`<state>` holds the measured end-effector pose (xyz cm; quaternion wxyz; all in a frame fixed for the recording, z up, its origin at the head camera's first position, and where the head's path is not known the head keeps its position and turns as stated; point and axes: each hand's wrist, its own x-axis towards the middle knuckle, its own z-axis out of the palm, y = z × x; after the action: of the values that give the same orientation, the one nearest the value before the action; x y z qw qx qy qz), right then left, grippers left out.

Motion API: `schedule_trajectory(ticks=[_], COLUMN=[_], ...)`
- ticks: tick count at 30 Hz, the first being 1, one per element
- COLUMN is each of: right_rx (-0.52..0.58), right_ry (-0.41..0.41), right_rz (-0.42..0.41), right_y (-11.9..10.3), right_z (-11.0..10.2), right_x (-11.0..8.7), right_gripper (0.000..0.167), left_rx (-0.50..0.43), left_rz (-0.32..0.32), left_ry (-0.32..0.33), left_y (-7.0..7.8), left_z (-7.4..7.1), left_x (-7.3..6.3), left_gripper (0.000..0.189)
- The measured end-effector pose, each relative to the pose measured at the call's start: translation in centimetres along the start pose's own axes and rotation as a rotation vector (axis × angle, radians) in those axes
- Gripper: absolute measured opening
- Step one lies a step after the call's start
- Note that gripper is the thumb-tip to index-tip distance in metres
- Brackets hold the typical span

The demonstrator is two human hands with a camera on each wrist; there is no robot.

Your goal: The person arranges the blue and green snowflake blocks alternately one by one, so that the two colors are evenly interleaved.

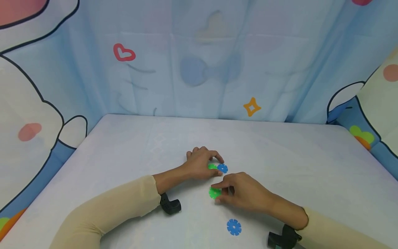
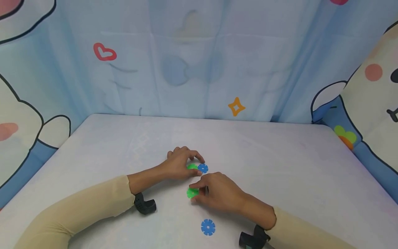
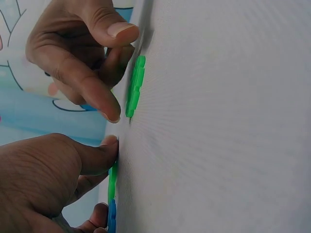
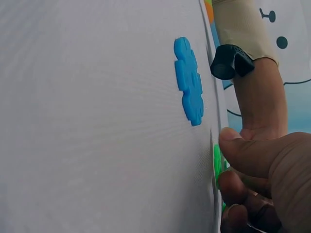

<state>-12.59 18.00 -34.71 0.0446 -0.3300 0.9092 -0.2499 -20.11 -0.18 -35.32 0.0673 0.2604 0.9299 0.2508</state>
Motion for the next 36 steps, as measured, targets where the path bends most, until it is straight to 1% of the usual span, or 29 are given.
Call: schedule_trajectory(ticks=[5, 10, 14, 25, 32, 36], right_rx=[0.017, 0.023, 0.018, 0.002, -0.001, -0.01], right_ry=[-0.02, -0.031, -0.042, -0.072, -0.081, -0.095], right_rz=[0.018, 0.019, 0.024, 0.093, 0.079, 0.071], right_y=[0.15, 0.13, 0.06, -0.15, -0.24, -0.24], right_z=[0.03, 0.0, -0.03, -0.25, -0.42, -0.45], right_x=[0.04, 0.16, 0.21, 0.04, -0.15, -0.2], right_gripper=[0.034, 0.036, 0.033, 0.03, 0.026, 0.027], left_rx=[-0.007, -0.012, -0.013, -0.037, -0.007, -0.008], left_rz=[0.004, -0.003, -0.007, -0.018, -0.021, -0.018], left_ry=[0.002, 0.004, 0.007, 0.011, 0.004, 0.002], left_y=[-0.01, 0.0, 0.0, 0.07, 0.12, 0.16], left_z=[-0.01, -0.01, 0.04, 0.04, -0.01, 0.0], left_x=[-0.03, -0.08, -0.09, -0.1, -0.04, -0.05], left_gripper=[0.031, 0.031, 0.03, 0.029, 0.029, 0.029])
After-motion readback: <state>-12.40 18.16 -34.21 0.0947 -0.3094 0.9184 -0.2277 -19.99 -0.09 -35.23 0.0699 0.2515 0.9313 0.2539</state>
